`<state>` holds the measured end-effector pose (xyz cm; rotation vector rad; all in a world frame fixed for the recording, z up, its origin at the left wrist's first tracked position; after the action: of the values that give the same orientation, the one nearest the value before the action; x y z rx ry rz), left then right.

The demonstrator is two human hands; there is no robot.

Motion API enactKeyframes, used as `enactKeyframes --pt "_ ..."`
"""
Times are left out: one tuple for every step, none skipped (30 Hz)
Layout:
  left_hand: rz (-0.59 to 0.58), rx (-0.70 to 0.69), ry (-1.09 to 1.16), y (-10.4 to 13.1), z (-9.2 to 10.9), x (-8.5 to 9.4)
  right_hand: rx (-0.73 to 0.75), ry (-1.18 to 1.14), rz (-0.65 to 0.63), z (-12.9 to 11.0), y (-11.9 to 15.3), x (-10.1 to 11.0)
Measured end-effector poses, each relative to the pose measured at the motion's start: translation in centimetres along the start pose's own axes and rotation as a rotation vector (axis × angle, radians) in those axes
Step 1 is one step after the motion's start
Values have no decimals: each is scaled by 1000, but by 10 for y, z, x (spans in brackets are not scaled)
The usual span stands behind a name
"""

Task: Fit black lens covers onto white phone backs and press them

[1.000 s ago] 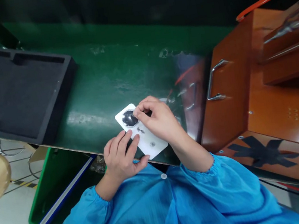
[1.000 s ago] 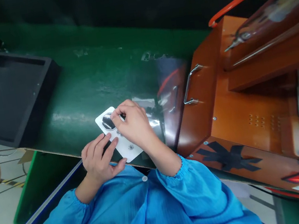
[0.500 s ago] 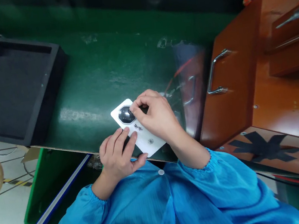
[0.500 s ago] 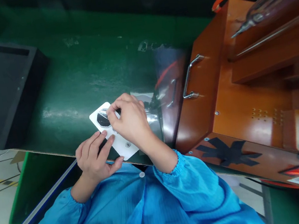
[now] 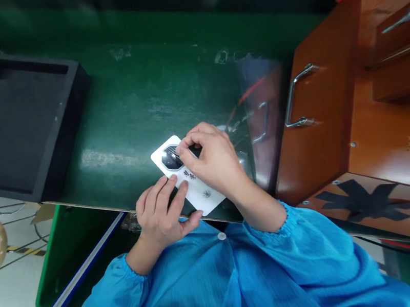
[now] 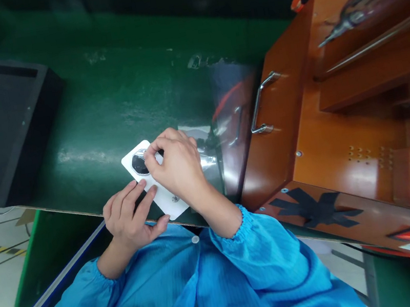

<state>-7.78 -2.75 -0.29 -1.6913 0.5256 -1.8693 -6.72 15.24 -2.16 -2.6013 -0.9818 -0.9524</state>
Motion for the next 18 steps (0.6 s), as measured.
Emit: enactKeyframes --pt "-1 1 5 0 0 0 0 0 1 0 0 0" --pt "-2 2 8 0 0 0 2 2 4 0 1 0" --pt "-1 1 9 1 0 0 7 7 8 -1 1 1" --pt "1 0 7 1 0 1 15 16 16 -2 2 1" --pt "-2 -2 4 0 0 1 25 27 27 -3 3 2" --pt "-5 -6 -1 0 0 1 38 39 39 -4 4 3" --pt "-7 -11 -6 -1 0 1 50 52 51 -5 5 4" --pt "-10 -15 -13 -1 0 1 62 65 61 -6 6 4" --pt "-11 -16 -16 -2 0 1 73 77 71 -7 6 5" --pt "-11 -15 -16 -2 0 1 84 88 80 -7 7 4" --pt "-9 -15 -16 -3 0 1 95 100 88 -7 7 4" --pt "-6 -15 -15 -3 0 2 104 114 96 -8 7 4" --pt "-4 -18 -13 -3 0 2 114 133 104 -8 6 4" --pt "-2 -23 -11 -3 1 3 122 158 117 -9 7 6" --pt "-2 -26 -8 -3 1 3 132 192 135 -11 8 9" --pt "-5 -27 -4 -2 1 3 147 233 157 -14 10 13" --pt "-13 -24 1 -1 1 2 172 278 183 -19 15 19" --pt "-23 -19 5 0 0 2 214 320 206 -26 22 26"
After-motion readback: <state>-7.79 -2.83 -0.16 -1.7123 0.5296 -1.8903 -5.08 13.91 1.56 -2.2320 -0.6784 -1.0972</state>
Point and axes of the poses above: each hand's wrist, its own y-axis away from the middle knuckle, its own x-axis out of the back of the hand, z = x × y, the point moved 10 cm from there along -y, towards the middle knuckle, and after that the axes turned 5 degrees about -x, right-handed, at the moved point
